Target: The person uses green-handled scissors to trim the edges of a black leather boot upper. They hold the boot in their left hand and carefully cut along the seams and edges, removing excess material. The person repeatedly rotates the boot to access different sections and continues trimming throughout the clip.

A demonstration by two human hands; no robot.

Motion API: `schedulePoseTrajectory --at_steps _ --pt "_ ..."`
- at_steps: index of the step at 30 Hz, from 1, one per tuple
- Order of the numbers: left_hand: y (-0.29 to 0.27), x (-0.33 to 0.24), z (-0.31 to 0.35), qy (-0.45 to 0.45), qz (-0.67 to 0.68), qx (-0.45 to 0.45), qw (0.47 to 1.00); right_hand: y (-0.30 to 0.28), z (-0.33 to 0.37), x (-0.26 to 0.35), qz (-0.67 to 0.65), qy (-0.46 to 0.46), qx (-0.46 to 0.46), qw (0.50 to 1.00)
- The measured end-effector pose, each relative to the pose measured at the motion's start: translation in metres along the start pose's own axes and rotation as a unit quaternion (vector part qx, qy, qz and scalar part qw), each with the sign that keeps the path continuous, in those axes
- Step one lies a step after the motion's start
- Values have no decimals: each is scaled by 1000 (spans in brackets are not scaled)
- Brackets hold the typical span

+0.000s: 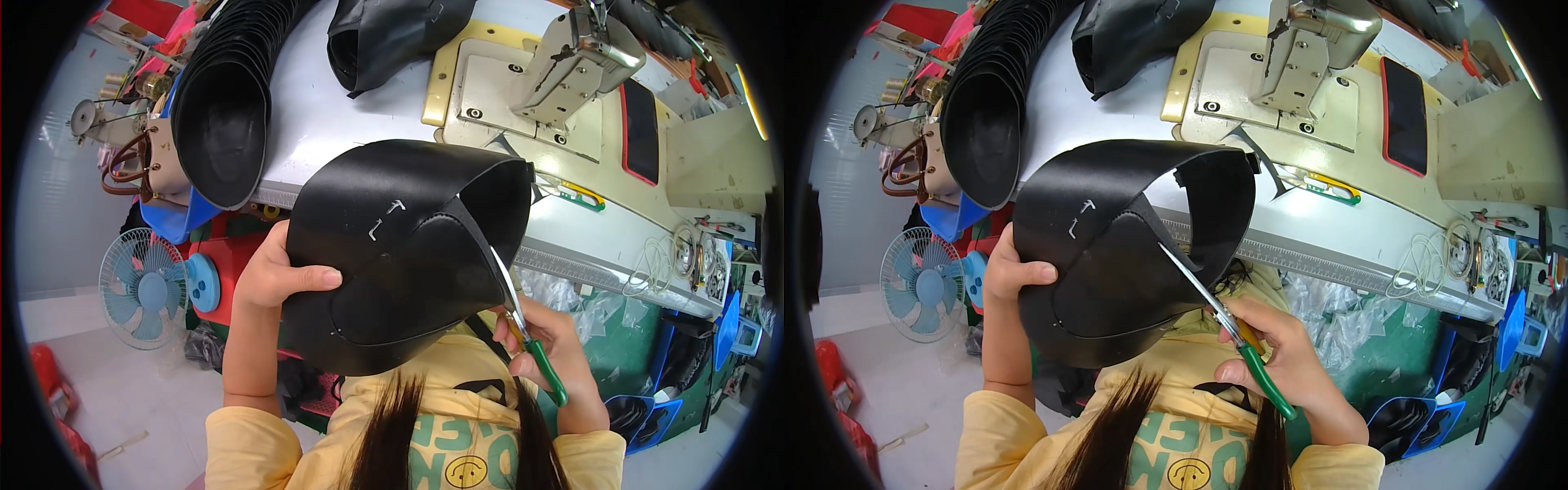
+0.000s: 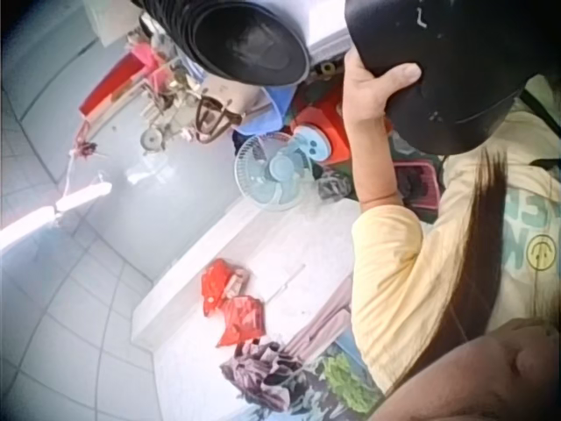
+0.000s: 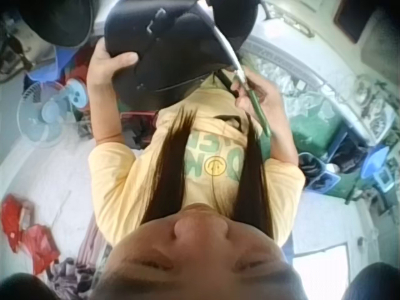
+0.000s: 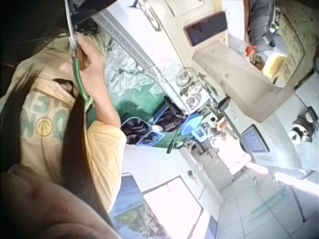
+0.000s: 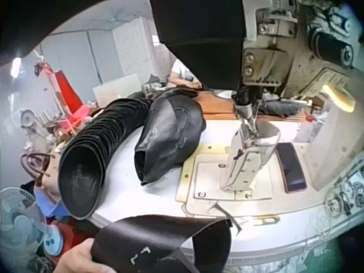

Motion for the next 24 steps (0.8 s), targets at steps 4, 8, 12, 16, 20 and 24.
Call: schedulePoseTrajectory --at_steps 4,8,12,16,20,24 --pt "0 8 1 -29 20 -9 999 1 0 -5 -24 39 -17 999" --pt "0 11 -1 -49 22 -12 998 2 2 -9 -30 51 -23 998" --pt "-3 14 0 -53 7 -22 998 4 3 -4 -29 43 -22 998" --pt "-2 8 1 -39 10 -15 999 1 4 -3 -6 39 -35 999" --pt "1 4 2 -6 -14 30 999 2 1 -1 -2 58 -63 996" --pt "2 0 4 6 -39 40 998 -1 4 -5 -19 75 -27 997"
Point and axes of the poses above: each hand's wrist, its own z-axis away from the middle knuckle, its own y-axis out of the palm, x = y × z, the point moved 8 cm from there along -z, towards the middle knuckle, and after that the axes turned 11 degrees about -z, right-handed, at the moved point
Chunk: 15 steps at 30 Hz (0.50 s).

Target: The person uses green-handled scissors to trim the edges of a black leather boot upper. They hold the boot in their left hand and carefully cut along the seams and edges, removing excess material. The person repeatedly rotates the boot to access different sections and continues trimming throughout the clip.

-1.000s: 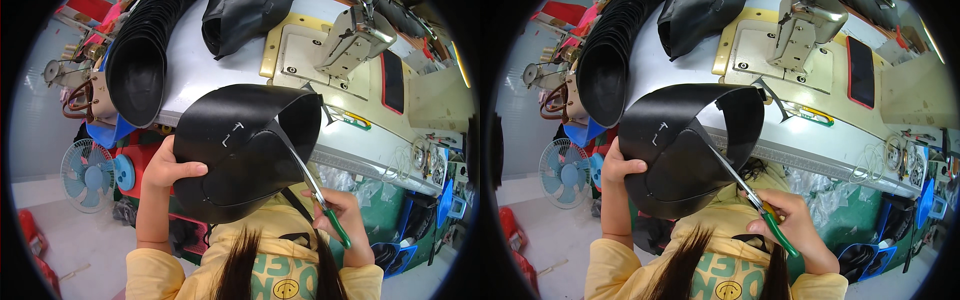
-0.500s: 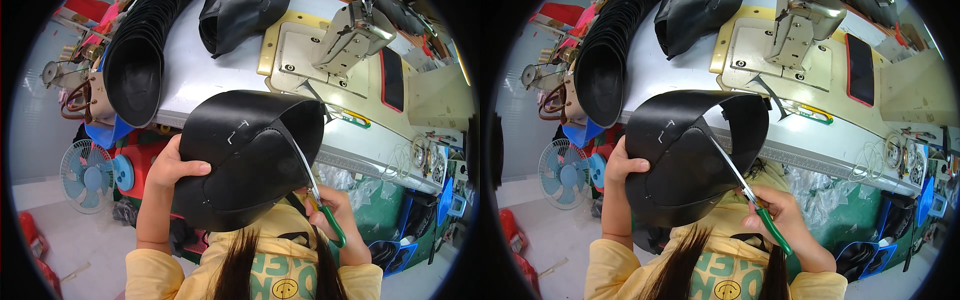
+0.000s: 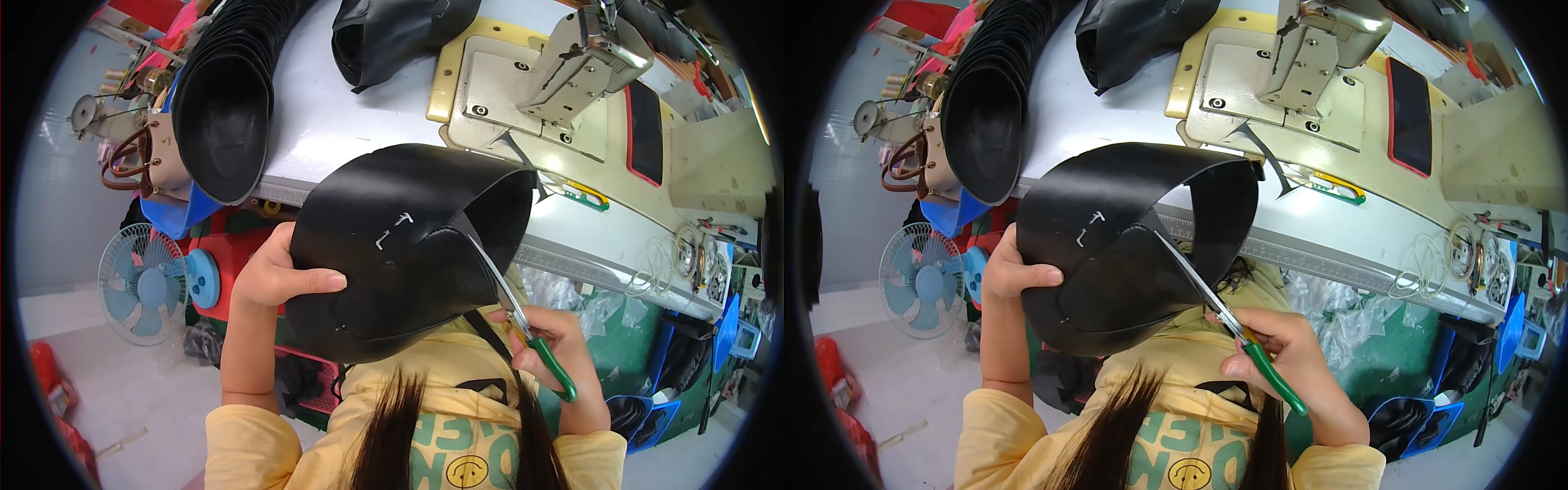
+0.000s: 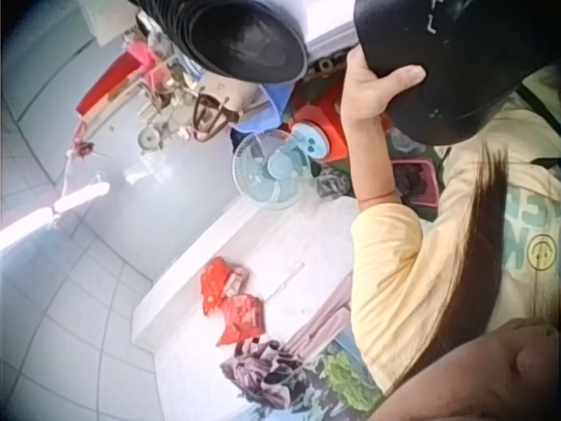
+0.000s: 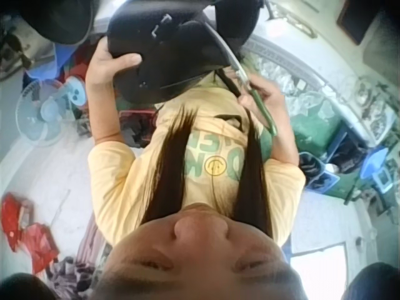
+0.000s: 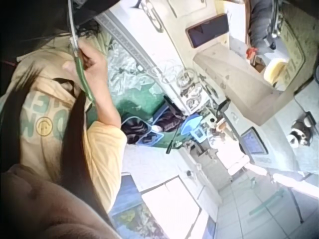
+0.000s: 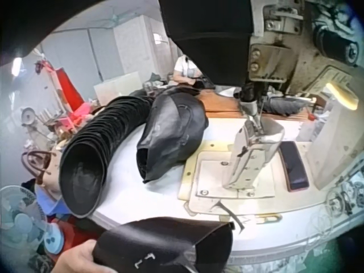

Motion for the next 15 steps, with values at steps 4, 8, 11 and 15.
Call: schedulePoseTrajectory --at_steps 4,8,11,15 --pt "1 0 1 0 -23 27 999 -2 3 0 8 13 11 1000" --pt "10 3 4 -2 -62 68 996 0 0 5 42 10 10 999" --pt "14 11 4 -9 4 124 992 -4 0 -1 34 25 34 999" --pt "25 6 -9 -106 260 157 947 6 3 -7 44 43 72 995"
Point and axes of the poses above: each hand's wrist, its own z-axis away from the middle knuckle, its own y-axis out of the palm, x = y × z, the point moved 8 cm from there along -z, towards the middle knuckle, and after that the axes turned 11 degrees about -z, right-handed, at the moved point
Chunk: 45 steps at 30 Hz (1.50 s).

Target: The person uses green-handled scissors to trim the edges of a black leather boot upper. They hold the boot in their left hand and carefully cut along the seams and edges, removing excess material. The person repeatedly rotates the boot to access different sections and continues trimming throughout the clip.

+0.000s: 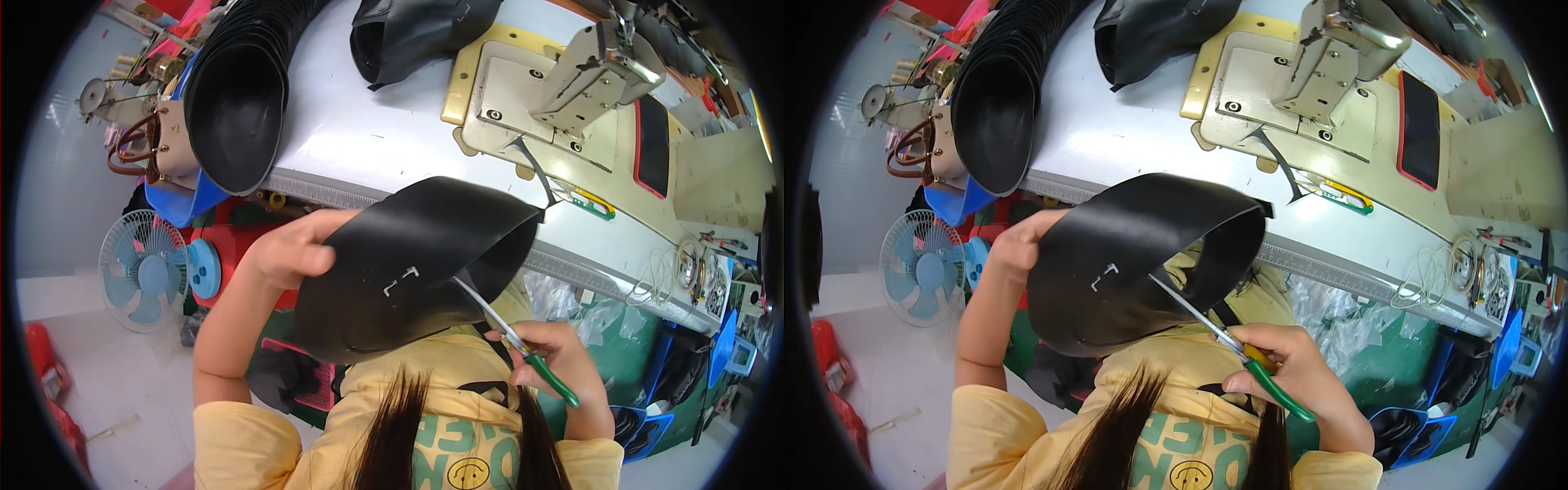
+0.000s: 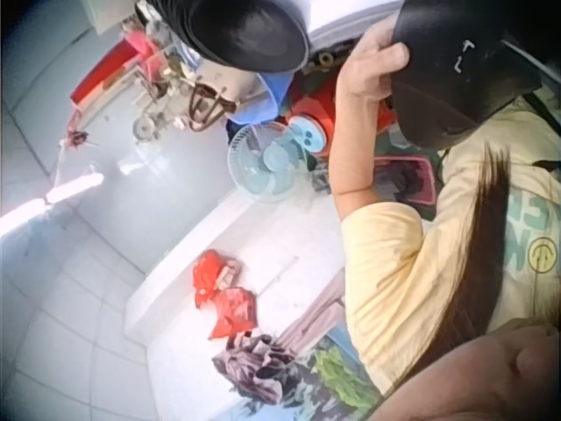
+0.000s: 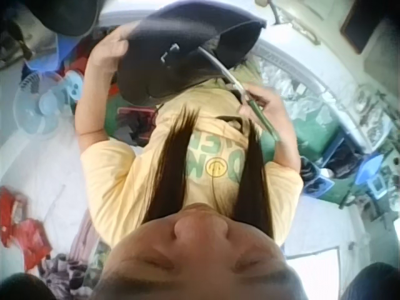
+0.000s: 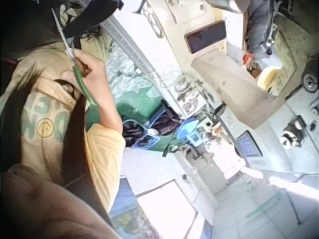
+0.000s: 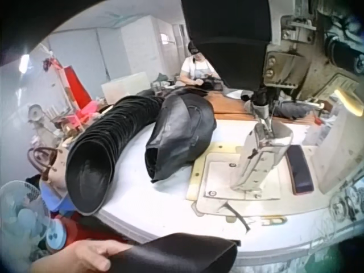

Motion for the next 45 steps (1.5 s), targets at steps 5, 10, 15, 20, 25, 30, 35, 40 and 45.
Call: schedulePoseTrajectory --at_steps 5,10,15,20,25,30,35,40,45 --pt "3 -4 -10 -107 -130 -75 983 2 4 -7 3 9 -4 1000" --pt "2 2 -8 -122 -126 -87 981 0 7 -2 91 -9 16 996" --pt "5 4 -13 -134 -156 -54 977 3 5 12 195 -50 18 979" --pt "6 10 -14 -163 -198 -3 967 -2 10 -2 170 -4 32 985" --pt "11 25 -18 -162 -235 54 957 -2 12 -13 193 18 42 980" --pt "16 41 -24 -151 -242 140 948 9 10 -6 233 -22 88 968" --pt "18 64 -25 -213 -189 170 943 11 12 -8 268 -9 108 957" --pt "18 58 -32 -125 -435 124 883 12 14 -25 284 17 102 953" --pt "63 20 -8 119 -835 -45 536 -6 12 -20 261 41 61 963"
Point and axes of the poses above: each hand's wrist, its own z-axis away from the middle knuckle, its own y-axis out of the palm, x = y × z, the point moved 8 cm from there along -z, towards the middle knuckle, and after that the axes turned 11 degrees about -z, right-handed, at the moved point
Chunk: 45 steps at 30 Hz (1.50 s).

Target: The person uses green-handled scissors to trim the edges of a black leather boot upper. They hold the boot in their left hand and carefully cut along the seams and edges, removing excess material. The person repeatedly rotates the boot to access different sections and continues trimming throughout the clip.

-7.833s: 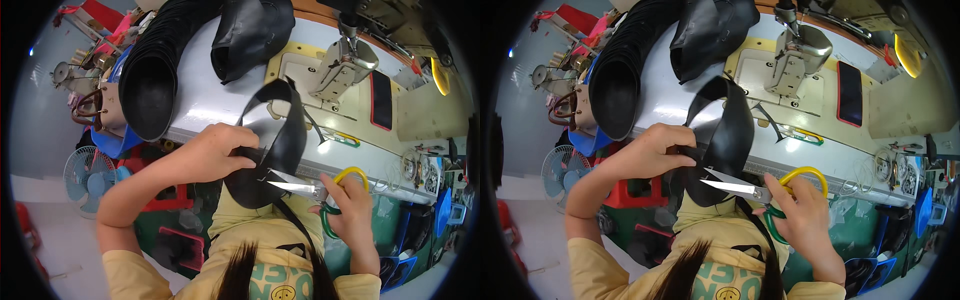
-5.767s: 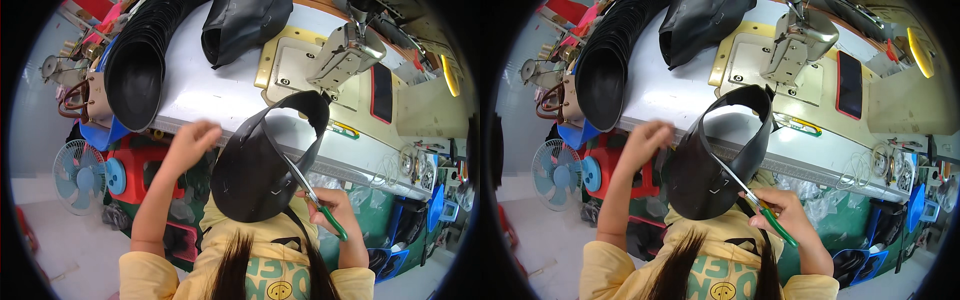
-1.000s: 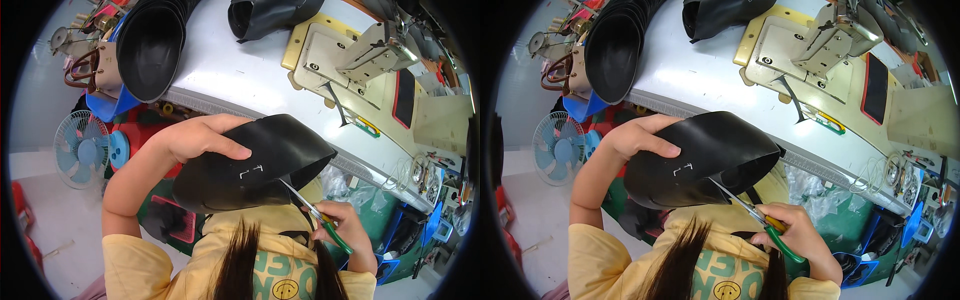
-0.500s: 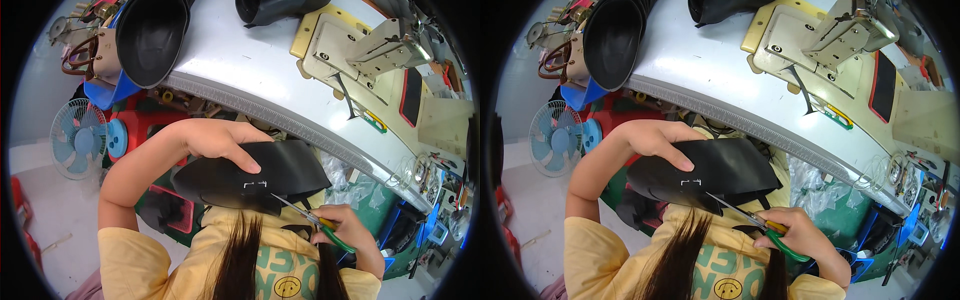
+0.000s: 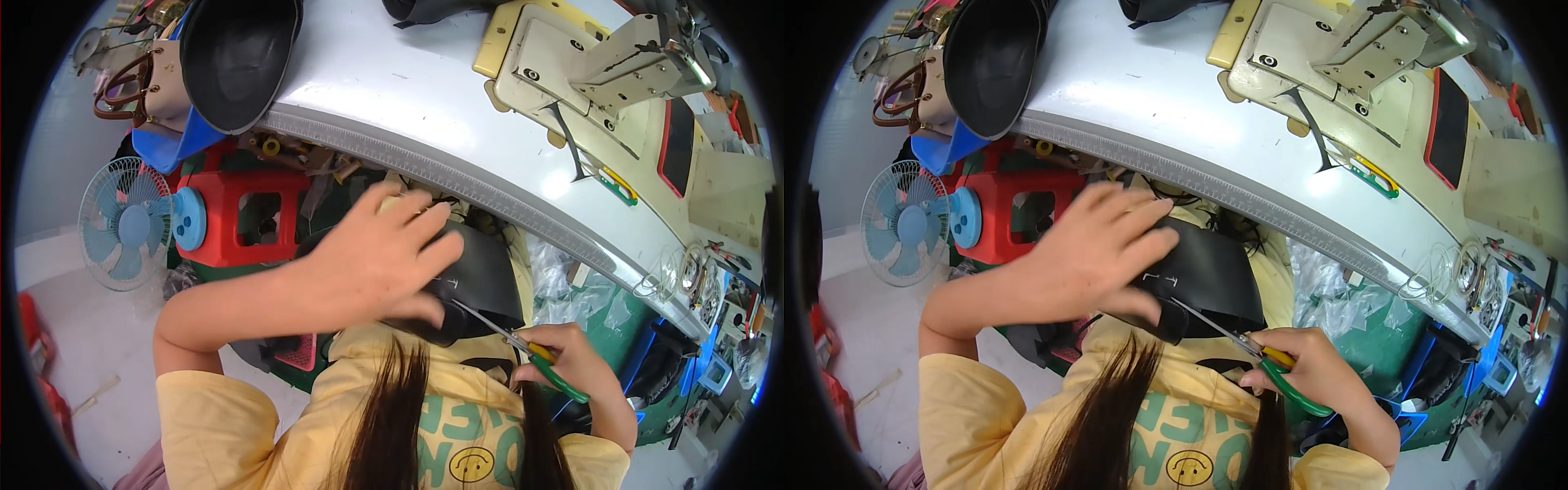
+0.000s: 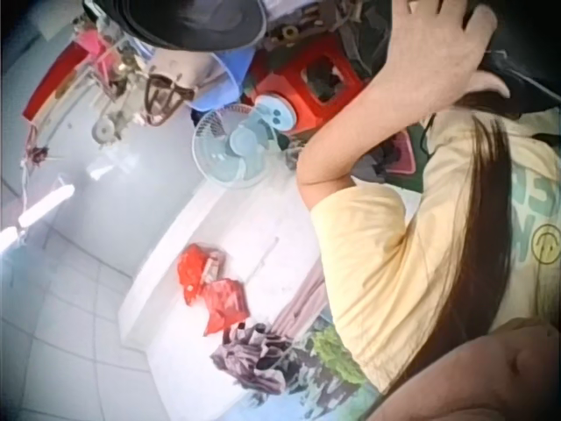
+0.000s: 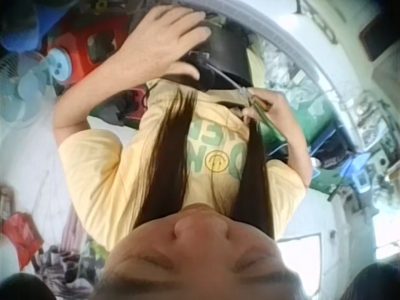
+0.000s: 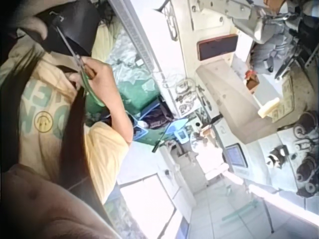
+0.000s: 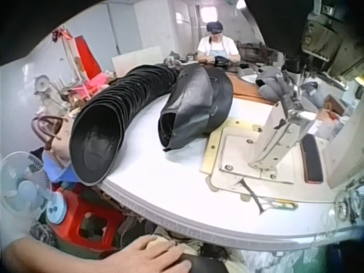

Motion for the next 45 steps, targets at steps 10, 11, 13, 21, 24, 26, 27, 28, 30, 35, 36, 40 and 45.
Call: schedulePoseTrajectory --at_steps 10,11,13,21,24,26,27,28,30,35,36,40,45 --pt "61 -23 17 70 167 124 976 4 9 -21 -81 87 84 989" --pt "62 -23 16 74 177 124 974 3 9 -21 -84 87 85 989" --pt "63 -24 15 80 197 124 969 3 10 -21 -89 88 86 988" --pt "61 -25 12 87 200 117 969 0 9 -16 -53 109 97 988" --pt "61 -26 12 86 189 113 972 -3 8 -9 9 81 98 992" --pt "62 -27 12 84 172 115 975 -4 6 -6 17 63 90 994" --pt "62 -29 11 83 161 120 976 -2 4 -3 8 51 84 995" --pt "62 -30 11 82 149 125 978 -2 3 -1 -1 40 78 996" --pt "60 -30 10 81 137 125 979 -3 2 0 11 52 77 996" --pt "60 -31 11 76 106 115 985 -3 5 -5 30 114 104 988" --pt "60 -31 11 73 104 113 985 -3 5 -3 21 102 97 990" --pt "56 -28 7 58 123 116 984 -6 4 1 55 60 80 994" --pt "70 9 -15 -122 526 158 826 2 2 12 83 42 98 991"
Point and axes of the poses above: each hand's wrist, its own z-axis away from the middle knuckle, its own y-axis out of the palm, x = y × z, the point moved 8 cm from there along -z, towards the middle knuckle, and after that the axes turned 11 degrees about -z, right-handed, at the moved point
